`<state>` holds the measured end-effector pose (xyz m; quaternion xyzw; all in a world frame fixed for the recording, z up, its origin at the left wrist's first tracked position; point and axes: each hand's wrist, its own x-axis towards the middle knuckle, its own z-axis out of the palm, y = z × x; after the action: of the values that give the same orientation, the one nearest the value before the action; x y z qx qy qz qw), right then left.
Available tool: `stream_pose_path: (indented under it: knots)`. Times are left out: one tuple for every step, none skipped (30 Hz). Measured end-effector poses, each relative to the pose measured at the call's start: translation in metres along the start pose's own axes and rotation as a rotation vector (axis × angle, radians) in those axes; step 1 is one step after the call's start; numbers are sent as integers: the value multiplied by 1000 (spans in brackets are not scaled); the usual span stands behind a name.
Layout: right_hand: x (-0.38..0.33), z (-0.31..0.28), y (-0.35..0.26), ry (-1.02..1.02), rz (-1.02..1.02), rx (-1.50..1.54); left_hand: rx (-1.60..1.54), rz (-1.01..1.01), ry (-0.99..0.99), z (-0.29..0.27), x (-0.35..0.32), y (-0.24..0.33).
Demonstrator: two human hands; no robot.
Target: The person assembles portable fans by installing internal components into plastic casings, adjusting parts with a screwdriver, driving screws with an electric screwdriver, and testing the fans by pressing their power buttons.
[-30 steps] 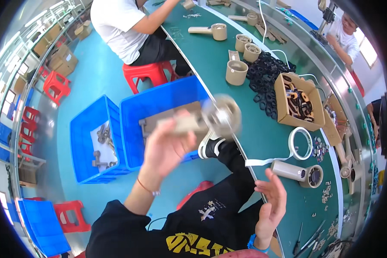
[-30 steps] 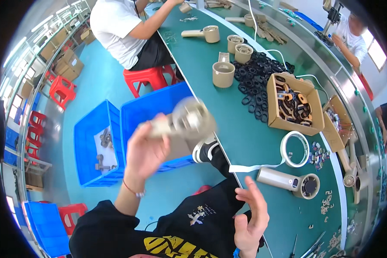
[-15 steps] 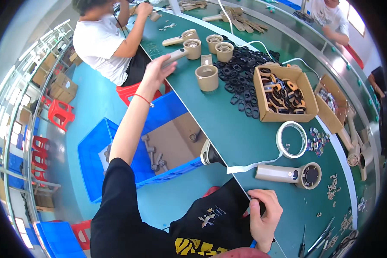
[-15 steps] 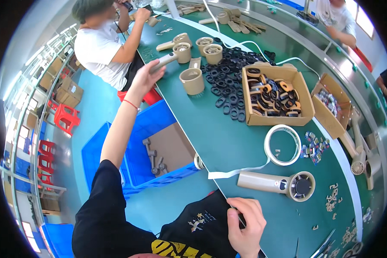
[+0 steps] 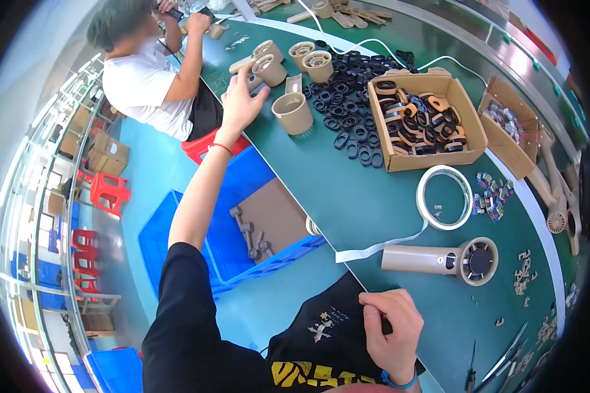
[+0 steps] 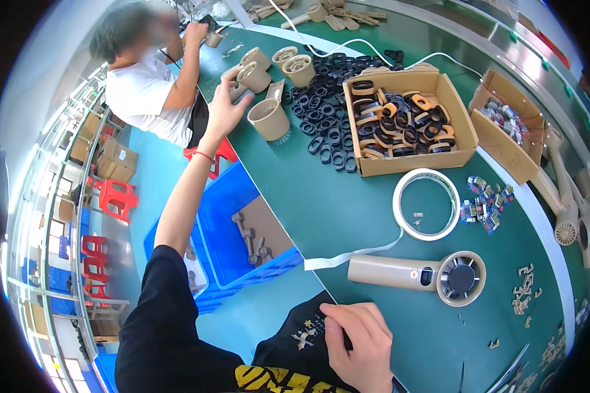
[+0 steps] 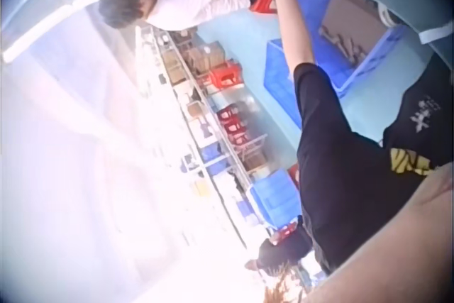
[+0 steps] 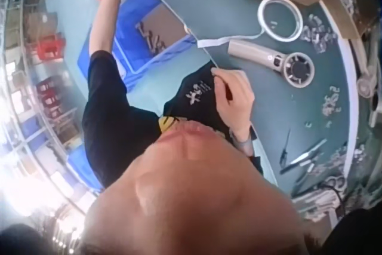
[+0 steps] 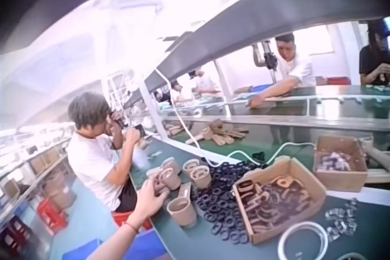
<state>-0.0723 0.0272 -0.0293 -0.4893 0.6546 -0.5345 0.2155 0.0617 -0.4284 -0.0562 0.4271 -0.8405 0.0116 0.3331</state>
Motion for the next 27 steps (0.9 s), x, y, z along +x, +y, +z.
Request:
stream_pose_path:
  knots:
    - [0, 0, 0, 3, 4, -1, -80, -5, 46, 2, 2, -2]
    - [1, 0, -1, 1, 1, 8, 11, -34, -32, 1, 2, -7]
    - [2, 0, 0, 1, 1, 15, 50, -22, -37, 2, 1, -3]
    - [2, 0, 0, 3, 8, 12, 90, -10, -41, 4, -1, 0]
    - [2, -1, 0, -3, 3, 8, 91, -31, 2, 9, -3, 4]
    - [2, -2, 0, -8, -4, 9, 92, -29, -4, 11, -4, 5]
    - [2, -2, -1, -6, 2, 12, 164, 1, 8, 13, -6, 5]
    - [2, -2, -1, -11, -1, 12, 235, 33, 20, 14, -6, 6]
    - [1, -2, -2, -13, 1, 9, 206, 54, 45, 15, -6, 6]
    - [0, -4, 2, -7, 9, 10, 177, 20, 87, 17, -7, 5]
    - [-2, -7, 10, -61, -25, 34, 147, -13, 128, 20, -8, 4]
    - [-5, -8, 14, -113, -50, 57, 157, 21, 120, 20, -8, 3]
    - [-5, -6, 13, -104, -33, 56, 161, 18, 83, 20, -8, 0]
    - [-3, -4, 11, -74, -54, 68, 164, 16, 46, 18, -8, -2]
    - [-1, -2, 10, -47, -74, 78, 180, 17, 51, 18, -9, -6]
    - [-2, -3, 11, -66, -86, 64, 196, 9, 40, 16, -10, -6]
    - [-4, -3, 11, -58, -69, 57, 212, -2, 36, 16, -10, -6]
    - [-4, -3, 12, -61, -100, 46, 222, -1, 44, 17, -9, -3]
    - [-5, -2, 14, -61, -131, 30, 227, 26, 51, 21, -7, -5]
    - [-7, 0, 16, -47, -153, 26, 227, 33, 44, 25, -5, -8]
    - [-8, 3, 20, -53, -182, 2, 226, 59, 39, 27, -2, -18]
    - [-10, 4, 22, -48, -196, -39, 205, 84, 45, 29, 1, -18]
    - [-11, 7, 23, -23, -230, -90, 229, 72, 35, 33, 3, -15]
    - [-11, 7, 19, -17, -244, -101, 266, 76, -11, 28, 6, -19]
    - [-12, 7, 19, -13, -259, -108, 261, 179, 54, 24, 9, -22]
    - [-16, 5, 22, -59, -291, -81, 223, 206, 95, 19, 10, -32]
    - [-22, -1, 22, -26, -262, -101, 267, 217, 197, 20, 9, -38]
